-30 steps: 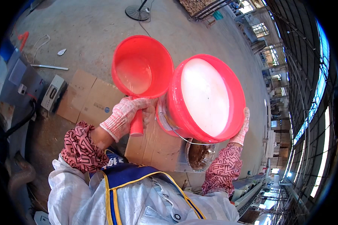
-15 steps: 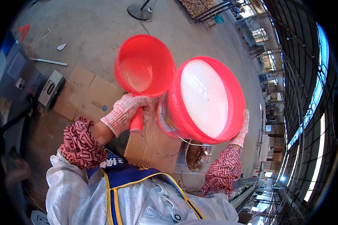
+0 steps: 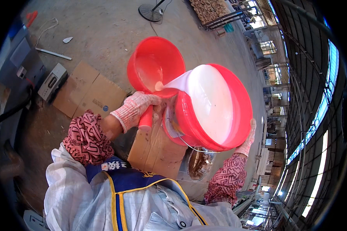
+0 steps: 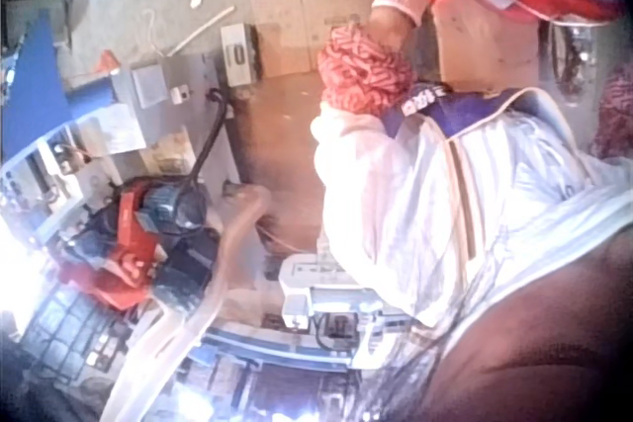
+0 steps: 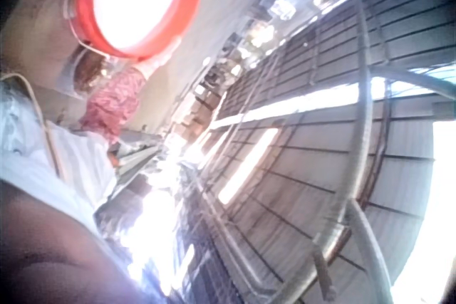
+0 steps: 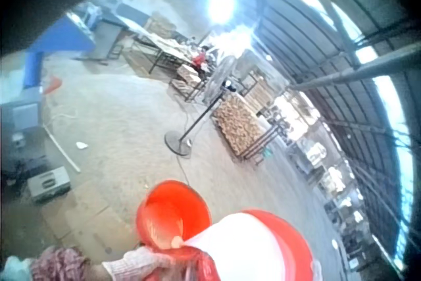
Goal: The person pours a white liquid from a red bucket into a red ladle, then carries the ladle to a machine and pours the liquid into a hopper. The person then uses a small stick to stir the liquid inside the hopper.
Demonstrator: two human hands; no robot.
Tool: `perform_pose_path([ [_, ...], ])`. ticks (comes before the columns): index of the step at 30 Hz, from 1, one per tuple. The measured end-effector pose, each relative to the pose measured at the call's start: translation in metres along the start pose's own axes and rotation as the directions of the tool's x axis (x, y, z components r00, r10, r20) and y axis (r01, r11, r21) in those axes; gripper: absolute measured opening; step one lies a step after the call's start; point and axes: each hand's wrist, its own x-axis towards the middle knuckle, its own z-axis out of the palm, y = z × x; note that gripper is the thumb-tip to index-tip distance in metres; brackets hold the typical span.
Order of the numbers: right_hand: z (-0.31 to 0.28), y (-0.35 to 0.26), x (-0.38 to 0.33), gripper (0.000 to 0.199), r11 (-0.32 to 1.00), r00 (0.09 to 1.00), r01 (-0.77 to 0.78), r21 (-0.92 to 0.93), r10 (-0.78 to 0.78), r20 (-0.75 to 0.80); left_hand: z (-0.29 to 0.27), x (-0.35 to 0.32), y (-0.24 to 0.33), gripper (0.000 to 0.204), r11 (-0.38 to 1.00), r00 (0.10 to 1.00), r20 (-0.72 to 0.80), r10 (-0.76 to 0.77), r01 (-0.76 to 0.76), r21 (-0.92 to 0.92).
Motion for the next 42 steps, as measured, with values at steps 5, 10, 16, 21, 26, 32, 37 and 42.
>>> perform_pose_path([
  [5,0.008,-0.002,-0.005,0.063,0.999,1.000,-0.015,0.039,0.015,-0.003,-0.001,0.001,-0.003,0.009,1.000,1.000,0.010,0.000,0.000,-0.028],
  [10,0.000,-0.002,0.001,0.067,0.997,0.999,0.045,-0.057,-0.044,0.018,-0.006,0.006,-0.009,0.009,0.999,0.999,0.044,0.015,-0.014,-0.036],
  [16,0.033,-0.008,-0.021,0.059,1.000,1.000,-0.020,0.017,0.020,0.006,-0.004,0.002,-0.007,0.009,0.998,0.999,0.002,0.049,-0.049,0.034],
  [21,-0.035,-0.005,0.022,0.057,0.979,0.977,0.127,-0.162,-0.094,0.193,0.001,0.010,-0.010,0.008,0.994,0.998,0.059,0.030,-0.024,-0.104],
  [26,0.045,-0.009,-0.017,0.056,0.997,0.997,-0.069,0.033,0.070,-0.025,-0.013,0.021,-0.021,0.008,0.988,0.998,0.022,-0.052,0.055,-0.143],
  [32,0.013,-0.013,-0.002,0.060,0.989,0.999,-0.043,0.142,0.042,0.006,-0.012,0.021,-0.016,0.007,0.997,0.998,0.042,-0.038,0.041,-0.070],
  [37,0.050,-0.015,-0.022,0.060,0.992,0.997,-0.061,0.113,0.065,-0.035,-0.018,0.020,-0.017,0.008,0.999,0.999,-0.011,0.030,-0.030,-0.011],
  [42,0.025,-0.011,-0.003,0.058,0.969,0.993,0.104,-0.225,-0.089,0.073,-0.021,0.012,-0.011,0.012,0.999,1.000,-0.024,0.008,-0.008,0.032],
])
